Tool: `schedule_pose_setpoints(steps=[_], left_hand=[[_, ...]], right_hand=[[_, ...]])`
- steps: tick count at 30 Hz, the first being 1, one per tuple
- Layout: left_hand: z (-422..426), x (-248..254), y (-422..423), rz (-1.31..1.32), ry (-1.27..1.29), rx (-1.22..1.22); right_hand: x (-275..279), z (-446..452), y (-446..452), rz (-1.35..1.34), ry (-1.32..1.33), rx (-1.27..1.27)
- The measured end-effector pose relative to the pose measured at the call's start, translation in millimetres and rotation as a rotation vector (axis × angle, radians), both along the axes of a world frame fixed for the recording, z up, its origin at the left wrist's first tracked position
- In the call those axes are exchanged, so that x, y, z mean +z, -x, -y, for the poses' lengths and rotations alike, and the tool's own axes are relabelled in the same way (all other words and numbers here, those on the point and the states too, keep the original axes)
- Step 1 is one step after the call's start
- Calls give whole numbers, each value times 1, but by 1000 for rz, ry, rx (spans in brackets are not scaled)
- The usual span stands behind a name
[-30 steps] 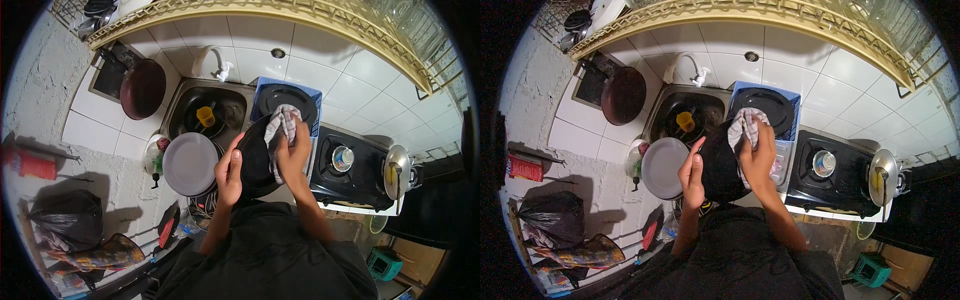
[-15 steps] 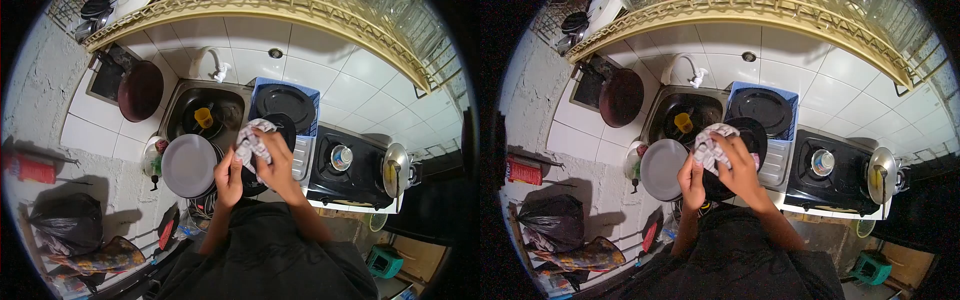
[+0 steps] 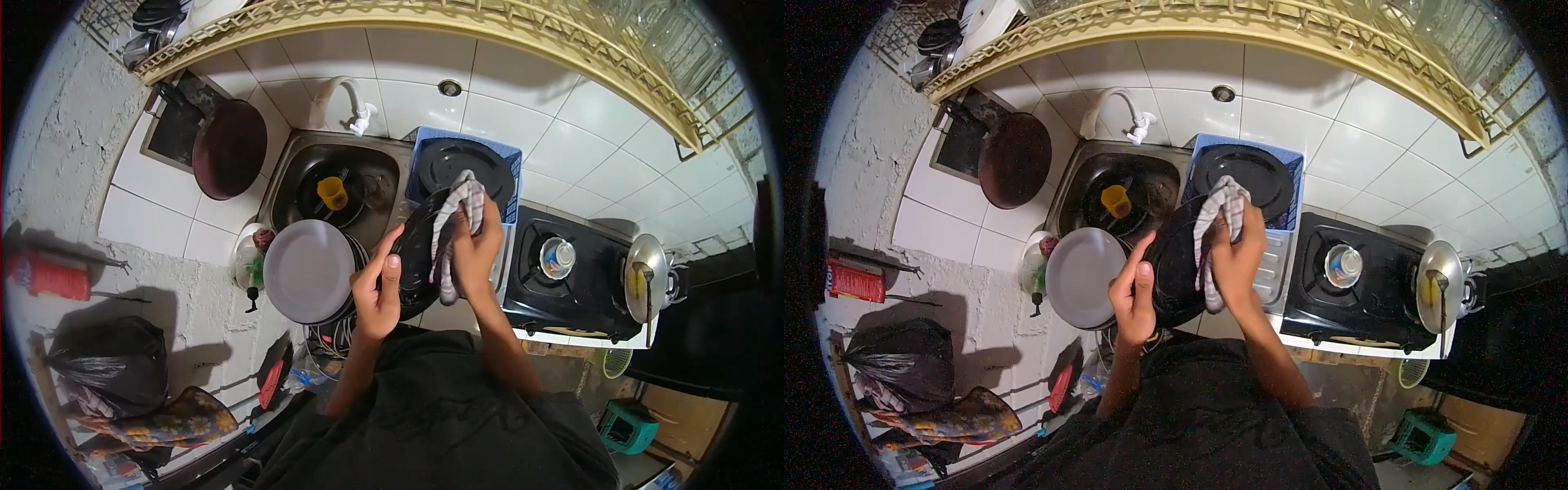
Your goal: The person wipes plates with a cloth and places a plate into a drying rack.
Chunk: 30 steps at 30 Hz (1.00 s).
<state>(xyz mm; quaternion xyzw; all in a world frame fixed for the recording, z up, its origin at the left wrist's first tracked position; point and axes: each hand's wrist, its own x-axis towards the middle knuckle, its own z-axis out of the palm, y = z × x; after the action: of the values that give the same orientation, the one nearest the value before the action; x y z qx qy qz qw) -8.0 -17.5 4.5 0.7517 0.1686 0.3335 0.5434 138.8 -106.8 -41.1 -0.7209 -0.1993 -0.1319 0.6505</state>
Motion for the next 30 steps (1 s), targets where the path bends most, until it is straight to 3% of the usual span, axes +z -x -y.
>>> schedule_pose_setpoints(steps=[2, 4, 6, 9, 12, 14, 16, 18, 19, 22, 23, 24, 26, 29, 30], left_hand=[[-2, -2, 1, -39, -12, -11], [-1, -16, -8, 107, -15, 18], [-2, -16, -8, 117, 1, 23], [1, -2, -1, -3, 22, 26], [-1, -4, -5, 28, -2, 34], [-4, -8, -2, 19, 67, 39], [-5, -6, -2, 59, 75, 51], [-3, -3, 0, 22, 63, 59], [-2, -3, -1, 17, 57, 66], [-3, -6, -4, 23, 64, 83], [-5, -6, -5, 32, 87, 86], [-6, -4, -6, 45, 94, 86], [-9, 0, -8, 72, 108, 86], [-7, 0, -5, 67, 83, 71], [-6, -1, -5, 67, 93, 76]], right_hand=[[8, 1, 13, 62, 74, 104], [30, -1, 30, 266, 18, 248], [22, 0, 25, 311, 43, 220], [3, -8, 5, -74, -65, -3], [2, -9, 16, 47, 45, 115], [29, -5, 35, 269, 69, 357], [17, -7, 30, 318, 47, 314], [-6, -17, 16, -17, -105, 109], [-6, -19, 9, 5, -93, 31], [2, -15, 25, 89, 39, 130], [2, -10, 34, 277, 52, 226], [9, -6, 40, 278, 50, 422], [11, 0, 41, 297, 142, 501], [2, -13, 23, 58, -42, 115], [10, -12, 20, 88, 29, 42]])
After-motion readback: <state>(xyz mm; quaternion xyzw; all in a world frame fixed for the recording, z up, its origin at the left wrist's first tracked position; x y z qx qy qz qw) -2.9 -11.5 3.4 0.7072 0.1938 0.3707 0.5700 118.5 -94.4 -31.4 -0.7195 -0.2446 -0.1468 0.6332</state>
